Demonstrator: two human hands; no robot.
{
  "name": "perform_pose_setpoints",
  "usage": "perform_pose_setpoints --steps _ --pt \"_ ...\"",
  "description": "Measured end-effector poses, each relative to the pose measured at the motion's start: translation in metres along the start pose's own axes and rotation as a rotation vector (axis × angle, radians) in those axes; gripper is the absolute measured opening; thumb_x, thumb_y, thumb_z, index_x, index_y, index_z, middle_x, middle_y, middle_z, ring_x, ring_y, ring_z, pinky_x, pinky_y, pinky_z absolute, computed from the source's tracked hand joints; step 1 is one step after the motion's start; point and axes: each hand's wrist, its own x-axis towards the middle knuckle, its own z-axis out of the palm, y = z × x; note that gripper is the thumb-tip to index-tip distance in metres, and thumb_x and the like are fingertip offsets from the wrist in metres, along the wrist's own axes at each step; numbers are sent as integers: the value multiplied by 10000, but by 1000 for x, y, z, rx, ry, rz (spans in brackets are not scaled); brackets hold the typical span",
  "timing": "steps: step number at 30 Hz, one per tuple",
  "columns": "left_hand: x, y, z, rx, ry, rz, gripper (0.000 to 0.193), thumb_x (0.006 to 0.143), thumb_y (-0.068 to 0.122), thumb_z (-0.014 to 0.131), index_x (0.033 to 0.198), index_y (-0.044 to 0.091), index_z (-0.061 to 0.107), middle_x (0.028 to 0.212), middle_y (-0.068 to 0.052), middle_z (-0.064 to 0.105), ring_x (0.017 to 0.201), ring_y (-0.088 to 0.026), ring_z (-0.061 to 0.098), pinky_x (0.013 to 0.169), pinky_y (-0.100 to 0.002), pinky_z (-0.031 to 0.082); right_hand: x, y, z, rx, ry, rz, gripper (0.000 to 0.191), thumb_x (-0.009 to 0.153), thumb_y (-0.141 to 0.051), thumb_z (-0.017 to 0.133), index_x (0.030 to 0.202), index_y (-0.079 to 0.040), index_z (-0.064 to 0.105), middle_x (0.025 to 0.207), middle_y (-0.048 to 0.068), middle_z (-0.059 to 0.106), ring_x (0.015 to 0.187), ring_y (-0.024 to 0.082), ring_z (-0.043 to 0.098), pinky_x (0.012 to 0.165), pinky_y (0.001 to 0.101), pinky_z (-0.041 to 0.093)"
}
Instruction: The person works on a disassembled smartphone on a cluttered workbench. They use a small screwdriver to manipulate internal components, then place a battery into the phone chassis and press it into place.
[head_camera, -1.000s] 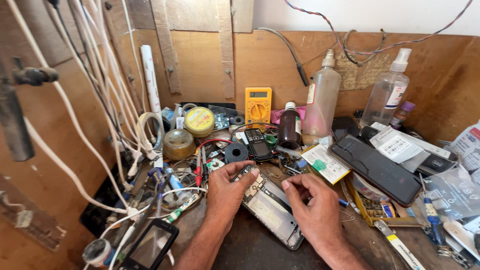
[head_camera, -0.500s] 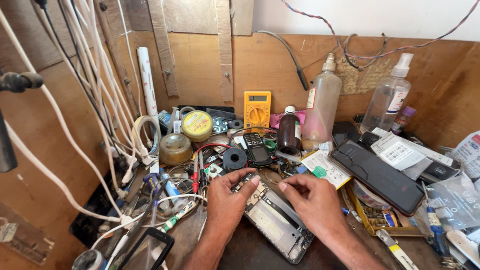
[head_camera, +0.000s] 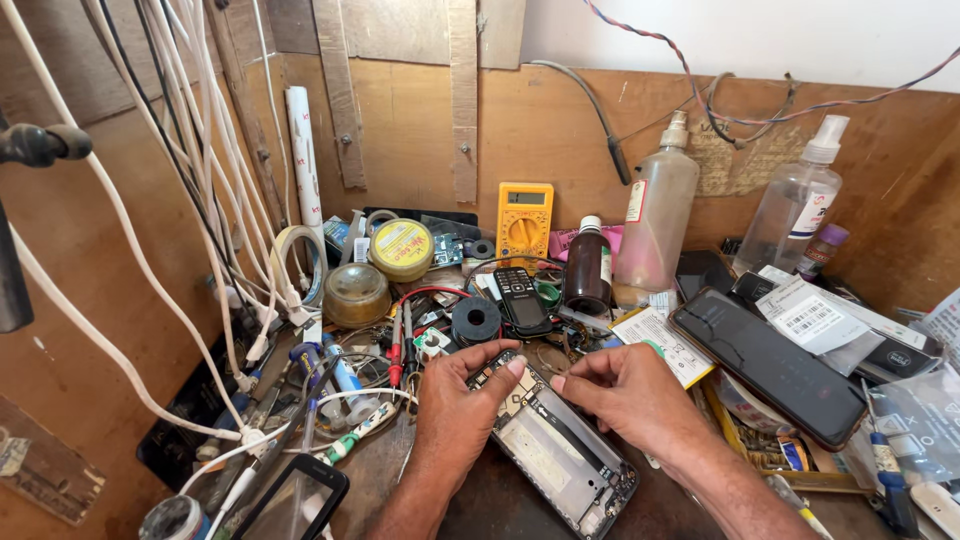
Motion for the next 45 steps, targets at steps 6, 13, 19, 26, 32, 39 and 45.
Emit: perform_pose_setpoints --steps 6,13,19,26,32,39,45 --pt "3 -5 2 -53 -19 -22 295 823 175 772 1078 33 812 808 -38 798 696 -65 663 677 -252 549 4 4 -1 26 -26 -3 268 830 -276 791 858 -17 855 648 21 733 506 75 540 464 257 428" --pt "3 -11 2 -69 -22 6 298 825 178 780 1075 17 808 819 -30 801 703 -56 666 680 -242 553 2 3 0 40 -24 -23 299 818 -306 801 862 -14 849 636 16 723 519 81 563 476 253 444" --pt "3 -11 1 -62 -25 -13 302 826 185 774 1080 25 808 806 -41 794 690 -69 660 665 -255 548 -3 -3 3 -57 20 -30 271 779 -293 849 880 -42 857 639 19 737 536 61 590 489 244 459" --pt "2 -10 0 -42 -25 4 302 829 190 774 1088 38 810 814 -39 803 699 -63 670 678 -248 548 2 2 5 12 14 4 273 817 -300 840 879 -34 853 643 28 731 496 82 531 457 258 411" --pt "2 -11 1 -69 -37 -38 301 831 187 773 1089 36 812 799 -42 796 679 -67 665 652 -250 551 7 11 4 116 -32 1 234 812 -234 819 874 -10 845 651 27 730 499 80 536 457 246 418" --pt "1 -11 2 -144 -55 -56 290 839 157 765 1093 22 801 811 -47 796 670 -68 668 640 -251 553 9 14 -1 199 -66 -5 268 847 -239 807 813 28 804 645 34 712 500 90 555 459 248 428" --pt "0 -9 3 -139 -56 -48 284 837 146 761 1087 18 803 819 -50 803 672 -69 682 642 -246 557 4 8 -1 126 -36 8 239 835 -226 806 842 12 820 645 35 705 495 89 551 451 250 424"
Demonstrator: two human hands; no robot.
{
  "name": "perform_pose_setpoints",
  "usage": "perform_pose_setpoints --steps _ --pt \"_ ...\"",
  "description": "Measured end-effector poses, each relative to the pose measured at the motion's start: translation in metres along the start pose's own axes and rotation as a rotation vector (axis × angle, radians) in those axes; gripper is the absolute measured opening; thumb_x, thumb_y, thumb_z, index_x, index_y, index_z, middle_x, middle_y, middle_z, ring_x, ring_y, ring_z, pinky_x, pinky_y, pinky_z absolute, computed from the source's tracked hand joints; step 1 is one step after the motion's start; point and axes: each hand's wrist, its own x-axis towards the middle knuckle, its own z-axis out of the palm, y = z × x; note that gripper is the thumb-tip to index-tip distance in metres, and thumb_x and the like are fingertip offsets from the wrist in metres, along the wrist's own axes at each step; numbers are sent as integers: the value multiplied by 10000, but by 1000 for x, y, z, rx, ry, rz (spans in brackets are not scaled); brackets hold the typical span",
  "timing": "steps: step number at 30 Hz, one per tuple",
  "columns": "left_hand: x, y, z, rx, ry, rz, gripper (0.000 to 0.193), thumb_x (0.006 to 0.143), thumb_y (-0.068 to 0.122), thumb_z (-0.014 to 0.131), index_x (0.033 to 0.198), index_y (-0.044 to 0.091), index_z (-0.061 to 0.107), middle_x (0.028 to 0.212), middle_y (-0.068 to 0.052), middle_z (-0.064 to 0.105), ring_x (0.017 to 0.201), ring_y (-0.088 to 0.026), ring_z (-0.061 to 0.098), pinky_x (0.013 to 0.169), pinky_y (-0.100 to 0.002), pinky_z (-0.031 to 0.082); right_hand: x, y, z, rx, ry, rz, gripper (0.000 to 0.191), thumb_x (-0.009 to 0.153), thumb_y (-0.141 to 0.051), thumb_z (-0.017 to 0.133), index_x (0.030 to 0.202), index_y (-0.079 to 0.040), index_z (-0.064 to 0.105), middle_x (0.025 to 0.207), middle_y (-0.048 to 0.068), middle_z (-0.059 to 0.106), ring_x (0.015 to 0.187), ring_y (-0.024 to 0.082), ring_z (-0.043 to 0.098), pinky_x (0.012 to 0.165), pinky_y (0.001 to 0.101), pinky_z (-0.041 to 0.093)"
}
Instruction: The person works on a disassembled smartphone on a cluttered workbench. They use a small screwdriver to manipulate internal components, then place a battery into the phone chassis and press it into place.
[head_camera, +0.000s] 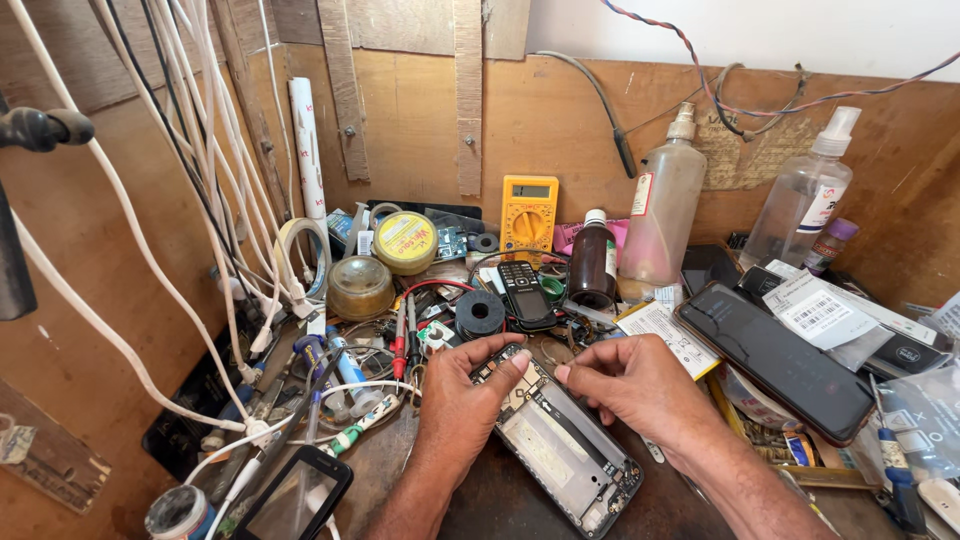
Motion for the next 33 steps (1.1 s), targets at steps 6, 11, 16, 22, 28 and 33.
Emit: perform_pose_setpoints --steps 6,11,16,22,28,33 --pt "-3 1 0 -13 5 -31 288 835 144 767 1091 16 800 806 -61 793 656 -77 665 622 -255 546 -4 -1 4 -12 7 -21 228 815 -209 812 854 14 840 632 36 720 492 82 533 447 245 408" --pt "-3 1 -2 -3 3 -7 289 833 142 768 1090 13 800 807 -57 796 661 -71 670 629 -246 551 -4 0 5 -12 12 -40 231 817 -207 813 853 19 847 633 36 721 492 75 527 443 245 405" --pt "-5 1 -2 -24 1 -2 284 836 137 769 1086 6 800 808 -56 790 658 -70 661 618 -250 546 -8 1 7 -1 14 -33 216 817 -204 809 858 5 849 635 31 720 492 72 509 442 246 387" --pt "-8 -1 0 -36 -12 -13 273 838 130 770 1080 7 801 787 -54 781 637 -70 654 593 -247 540 -14 2 6 -8 22 -35 225 823 -211 820 857 10 847 638 29 717 500 71 522 449 248 395" --pt "-8 -3 0 -53 -27 -35 276 837 141 768 1081 16 793 791 -60 775 634 -77 647 589 -259 538 -17 2 6 -29 22 -27 212 819 -207 811 870 -6 853 639 31 718 497 78 517 445 258 384" --pt "-15 6 5 120 -5 25 398 727 196 856 1074 14 784 864 -69 802 696 -93 710 652 -273 583 -23 8 3 11 5 -36 215 835 -197 811 853 16 835 654 29 717 507 72 535 451 250 415"
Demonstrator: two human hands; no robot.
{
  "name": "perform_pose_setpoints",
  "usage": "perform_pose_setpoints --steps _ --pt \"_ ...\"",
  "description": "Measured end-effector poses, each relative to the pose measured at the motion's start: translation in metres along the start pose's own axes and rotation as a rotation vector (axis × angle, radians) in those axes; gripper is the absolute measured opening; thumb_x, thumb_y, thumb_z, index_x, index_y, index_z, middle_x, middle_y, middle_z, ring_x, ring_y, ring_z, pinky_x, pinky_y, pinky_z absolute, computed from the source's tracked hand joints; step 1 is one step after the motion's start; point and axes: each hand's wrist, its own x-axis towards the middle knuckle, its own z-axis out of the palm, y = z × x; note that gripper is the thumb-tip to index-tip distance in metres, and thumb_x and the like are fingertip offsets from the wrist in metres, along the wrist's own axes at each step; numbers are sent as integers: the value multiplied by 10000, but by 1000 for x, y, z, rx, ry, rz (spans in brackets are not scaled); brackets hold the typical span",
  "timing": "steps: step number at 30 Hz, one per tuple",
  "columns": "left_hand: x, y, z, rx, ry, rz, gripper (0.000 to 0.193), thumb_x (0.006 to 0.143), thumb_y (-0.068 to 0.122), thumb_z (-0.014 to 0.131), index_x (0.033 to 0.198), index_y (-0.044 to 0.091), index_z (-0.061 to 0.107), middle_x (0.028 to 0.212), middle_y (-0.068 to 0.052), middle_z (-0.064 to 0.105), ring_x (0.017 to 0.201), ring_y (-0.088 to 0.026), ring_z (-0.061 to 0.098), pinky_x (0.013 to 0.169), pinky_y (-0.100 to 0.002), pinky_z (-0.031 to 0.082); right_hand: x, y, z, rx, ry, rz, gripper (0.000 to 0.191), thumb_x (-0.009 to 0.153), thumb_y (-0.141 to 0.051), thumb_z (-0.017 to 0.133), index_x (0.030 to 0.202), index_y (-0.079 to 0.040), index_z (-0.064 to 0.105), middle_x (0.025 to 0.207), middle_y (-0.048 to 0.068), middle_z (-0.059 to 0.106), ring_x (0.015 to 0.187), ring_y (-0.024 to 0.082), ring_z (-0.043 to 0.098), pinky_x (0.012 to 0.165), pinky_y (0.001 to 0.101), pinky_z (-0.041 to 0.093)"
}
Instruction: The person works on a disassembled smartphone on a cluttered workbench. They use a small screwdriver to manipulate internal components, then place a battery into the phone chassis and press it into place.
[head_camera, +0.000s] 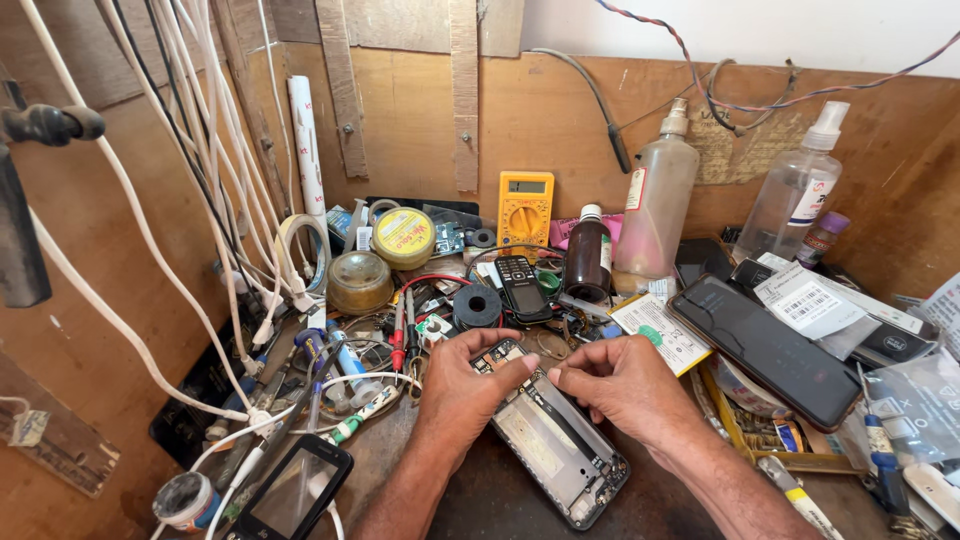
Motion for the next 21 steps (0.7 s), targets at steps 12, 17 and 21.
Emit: perform_pose_setpoints --steps 12,17,21 --pt "-3 9 5 19 -16 -145 498 610 147 870 1086 39 773 860 -110 801 674 -153 740 628 -299 603 -7 10 -2 23 17 2 191 837 -185 804 877 0 828 675 32 724 514 70 535 455 247 421" --pt "2 2 3 9 -9 -157 508 595 137 860 1085 41 771 874 -103 799 686 -152 738 636 -296 602 1 15 2 26 28 -17 199 836 -191 807 869 5 825 681 24 724 521 66 540 458 245 426" --pt "2 1 0 -40 -7 -148 496 597 117 848 1079 31 772 879 -101 793 700 -150 739 647 -295 606 4 15 5 41 17 -25 207 834 -189 812 871 14 831 678 25 717 523 69 534 457 246 417"
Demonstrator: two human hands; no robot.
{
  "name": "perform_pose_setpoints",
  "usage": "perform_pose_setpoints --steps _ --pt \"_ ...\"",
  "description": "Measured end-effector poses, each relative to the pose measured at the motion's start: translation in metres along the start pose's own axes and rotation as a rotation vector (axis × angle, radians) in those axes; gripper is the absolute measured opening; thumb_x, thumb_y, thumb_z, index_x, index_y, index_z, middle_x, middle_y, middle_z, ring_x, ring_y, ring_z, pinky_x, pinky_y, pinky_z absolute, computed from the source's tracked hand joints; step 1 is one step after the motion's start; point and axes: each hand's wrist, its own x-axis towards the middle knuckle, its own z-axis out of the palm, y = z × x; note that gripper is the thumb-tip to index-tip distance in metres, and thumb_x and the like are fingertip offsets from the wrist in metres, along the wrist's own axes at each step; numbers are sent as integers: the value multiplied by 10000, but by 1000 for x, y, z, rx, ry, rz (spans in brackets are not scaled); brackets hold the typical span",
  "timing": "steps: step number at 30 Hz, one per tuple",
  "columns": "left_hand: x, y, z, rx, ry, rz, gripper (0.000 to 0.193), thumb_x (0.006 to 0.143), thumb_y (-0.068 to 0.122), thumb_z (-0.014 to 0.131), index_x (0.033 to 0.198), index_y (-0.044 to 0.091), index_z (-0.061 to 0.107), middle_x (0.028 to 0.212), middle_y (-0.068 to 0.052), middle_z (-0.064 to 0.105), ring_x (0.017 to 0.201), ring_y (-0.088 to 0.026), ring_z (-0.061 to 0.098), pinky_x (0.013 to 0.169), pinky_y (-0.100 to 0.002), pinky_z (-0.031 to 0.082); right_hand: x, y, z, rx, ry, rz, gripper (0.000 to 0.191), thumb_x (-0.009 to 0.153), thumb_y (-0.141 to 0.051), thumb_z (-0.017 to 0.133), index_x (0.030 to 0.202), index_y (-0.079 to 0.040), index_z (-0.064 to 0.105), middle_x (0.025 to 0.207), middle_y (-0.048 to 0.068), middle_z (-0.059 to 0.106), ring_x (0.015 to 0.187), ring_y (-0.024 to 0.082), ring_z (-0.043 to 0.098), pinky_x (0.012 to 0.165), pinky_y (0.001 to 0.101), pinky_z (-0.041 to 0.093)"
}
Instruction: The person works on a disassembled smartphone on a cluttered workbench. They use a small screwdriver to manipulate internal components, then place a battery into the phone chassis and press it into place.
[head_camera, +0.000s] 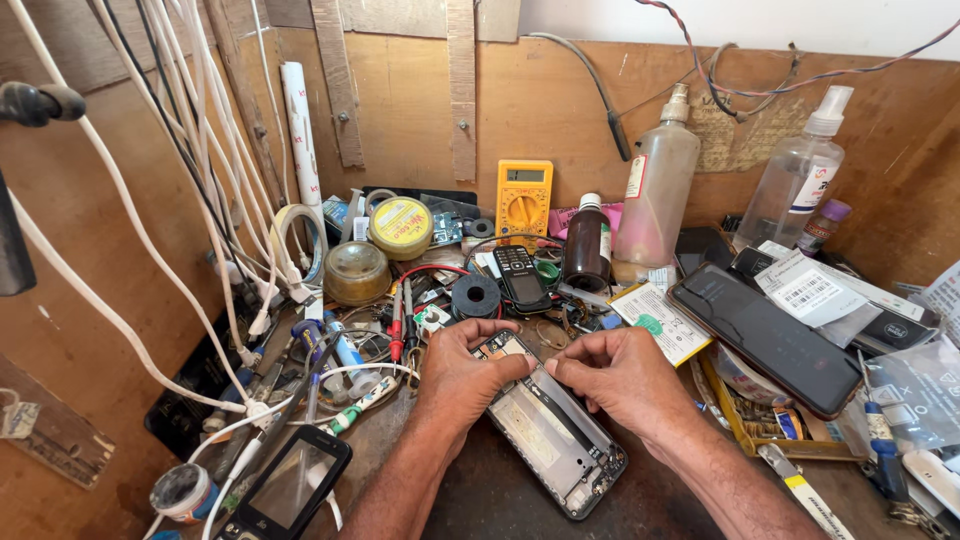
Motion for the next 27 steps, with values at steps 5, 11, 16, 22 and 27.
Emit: perform_pose_setpoints --steps 5,11,16,22,27 --pt "-5 4 -4 -19 2 17 483 606 103 844 1077 26 771 890 -101 792 714 -147 734 651 -294 604 -3 -5 1 -1 3 12 205 830 -181 809 882 16 831 690 31 734 533 70 552 466 248 430" --pt "-8 3 -6 -59 -12 46 478 612 94 844 1078 18 767 916 -97 785 727 -143 728 656 -292 599 -14 -5 -2 40 -4 29 207 829 -160 802 882 37 837 686 52 743 529 87 556 465 264 421" --pt "-8 4 -8 -56 -23 49 495 610 96 852 1090 20 758 900 -96 783 732 -142 729 667 -288 598 -21 -6 -5 8 6 47 209 823 -160 804 878 38 843 675 48 750 525 85 564 470 263 431" --pt "-10 4 -8 -70 -22 65 475 622 82 848 1083 8 763 922 -84 781 738 -135 720 672 -284 597 -28 -4 -8 -27 18 58 214 820 -180 804 883 19 856 659 47 744 512 82 543 465 263 424" --pt "-11 1 -9 -93 -33 62 457 638 67 845 1081 10 751 912 -88 775 723 -131 717 659 -283 596 -33 2 -10 -32 28 42 222 815 -182 808 886 21 859 643 44 746 497 83 543 460 264 425"
